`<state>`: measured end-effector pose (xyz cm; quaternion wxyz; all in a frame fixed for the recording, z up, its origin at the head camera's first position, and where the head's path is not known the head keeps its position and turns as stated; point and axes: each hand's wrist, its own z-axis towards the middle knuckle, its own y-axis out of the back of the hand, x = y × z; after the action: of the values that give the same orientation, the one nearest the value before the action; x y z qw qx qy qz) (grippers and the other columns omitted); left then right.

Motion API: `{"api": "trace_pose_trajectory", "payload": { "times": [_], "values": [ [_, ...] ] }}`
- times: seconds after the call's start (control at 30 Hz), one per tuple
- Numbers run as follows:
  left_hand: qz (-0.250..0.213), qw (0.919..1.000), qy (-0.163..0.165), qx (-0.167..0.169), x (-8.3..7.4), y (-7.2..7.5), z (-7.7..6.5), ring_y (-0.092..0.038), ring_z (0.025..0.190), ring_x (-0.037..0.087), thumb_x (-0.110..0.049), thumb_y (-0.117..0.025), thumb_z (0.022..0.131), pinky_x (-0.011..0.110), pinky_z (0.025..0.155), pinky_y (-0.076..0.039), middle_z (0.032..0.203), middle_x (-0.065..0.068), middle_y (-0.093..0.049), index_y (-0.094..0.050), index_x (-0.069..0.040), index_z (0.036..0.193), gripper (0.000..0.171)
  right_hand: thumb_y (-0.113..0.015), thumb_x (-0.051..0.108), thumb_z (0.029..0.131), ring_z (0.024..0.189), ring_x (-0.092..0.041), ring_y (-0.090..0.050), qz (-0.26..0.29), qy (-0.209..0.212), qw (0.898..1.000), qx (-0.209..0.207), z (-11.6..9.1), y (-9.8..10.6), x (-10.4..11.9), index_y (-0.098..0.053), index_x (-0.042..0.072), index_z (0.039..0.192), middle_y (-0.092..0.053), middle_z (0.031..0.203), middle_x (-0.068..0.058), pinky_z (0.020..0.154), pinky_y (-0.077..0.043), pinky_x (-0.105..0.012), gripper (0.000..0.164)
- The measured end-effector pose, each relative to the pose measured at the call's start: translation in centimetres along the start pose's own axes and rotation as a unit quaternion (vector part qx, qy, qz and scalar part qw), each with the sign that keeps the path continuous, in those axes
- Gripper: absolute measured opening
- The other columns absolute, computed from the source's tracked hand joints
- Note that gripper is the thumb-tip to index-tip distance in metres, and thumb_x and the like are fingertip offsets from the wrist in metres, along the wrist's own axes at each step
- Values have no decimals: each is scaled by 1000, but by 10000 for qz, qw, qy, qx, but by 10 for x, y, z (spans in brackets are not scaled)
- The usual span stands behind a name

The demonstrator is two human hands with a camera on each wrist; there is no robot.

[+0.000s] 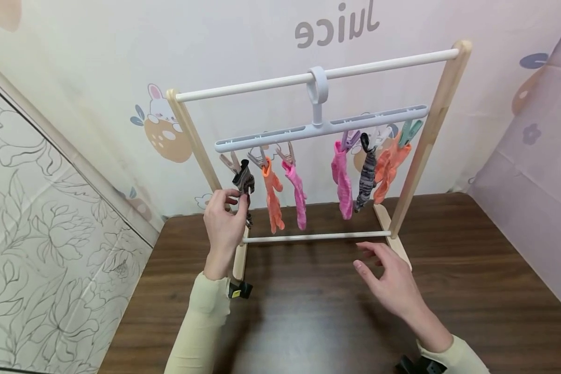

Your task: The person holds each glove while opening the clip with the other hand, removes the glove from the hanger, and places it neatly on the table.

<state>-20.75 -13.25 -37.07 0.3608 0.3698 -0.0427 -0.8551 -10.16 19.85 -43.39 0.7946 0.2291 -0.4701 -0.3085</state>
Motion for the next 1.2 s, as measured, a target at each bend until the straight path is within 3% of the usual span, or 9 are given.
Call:
{"api": "trace_pose_trajectory", "payload": {
  "times": [0.3,0.53,0.67,0.77,0.97,1.07,1.2],
  "values": [
    [-516,9982,-146,-276,5,-4,-7,-64,75,20,-13,-66,91,36,64,-52,85,9,-68,-69,-1,94,13,-73,20,90,94,-19,-61,-81,130,9998,-99,7,5,-3,-66,9,120,-67,104,-2,75,-52,-38,32],
    [-713,9958,-233,-524,6,0,-17,-64,74,18,-6,-68,90,32,62,-54,83,7,-67,-72,-1,96,8,-74,15,89,94,-21,-61,28,155,9997,-187,11,7,1,-66,10,120,-67,103,-2,77,-46,-20,32],
    [-755,9944,-304,-673,4,3,-22,-64,71,16,-1,-70,88,29,61,-54,80,7,-66,-74,-1,93,7,-74,13,89,95,-20,-61,78,167,9996,-200,12,7,2,-66,8,119,-67,104,-3,77,-46,-18,32],
    [-791,9935,-338,-746,-7,9,-24,-65,70,20,5,-70,86,29,60,-54,80,11,-66,-73,2,90,6,-74,12,88,94,-19,-60,103,183,9995,-239,14,7,3,-66,8,119,-67,105,-2,77,-46,-19,32],
    [-962,9919,-339,-759,-37,22,-30,-65,66,26,13,-67,82,20,58,-53,78,17,-65,-70,9,88,8,-72,15,91,93,-19,-60,212,130,9993,-271,18,10,12,-66,9,122,-66,114,-3,78,-45,-31,32],
    [-972,9924,-342,-667,-35,21,-36,-65,66,23,12,-68,82,21,58,-54,78,15,-66,-70,7,88,8,-72,16,92,94,-20,-61,338,39,9990,-288,20,11,18,-66,11,124,-66,119,-3,80,-46,-34,33],
    [-1046,9927,-346,-492,-24,15,-45,-65,69,20,7,-70,85,23,60,-55,81,10,-68,-72,2,90,8,-72,16,92,100,-21,-61,494,67,9981,-359,24,11,27,-66,13,125,-66,121,-4,85,-45,-28,34]
  ]
}}
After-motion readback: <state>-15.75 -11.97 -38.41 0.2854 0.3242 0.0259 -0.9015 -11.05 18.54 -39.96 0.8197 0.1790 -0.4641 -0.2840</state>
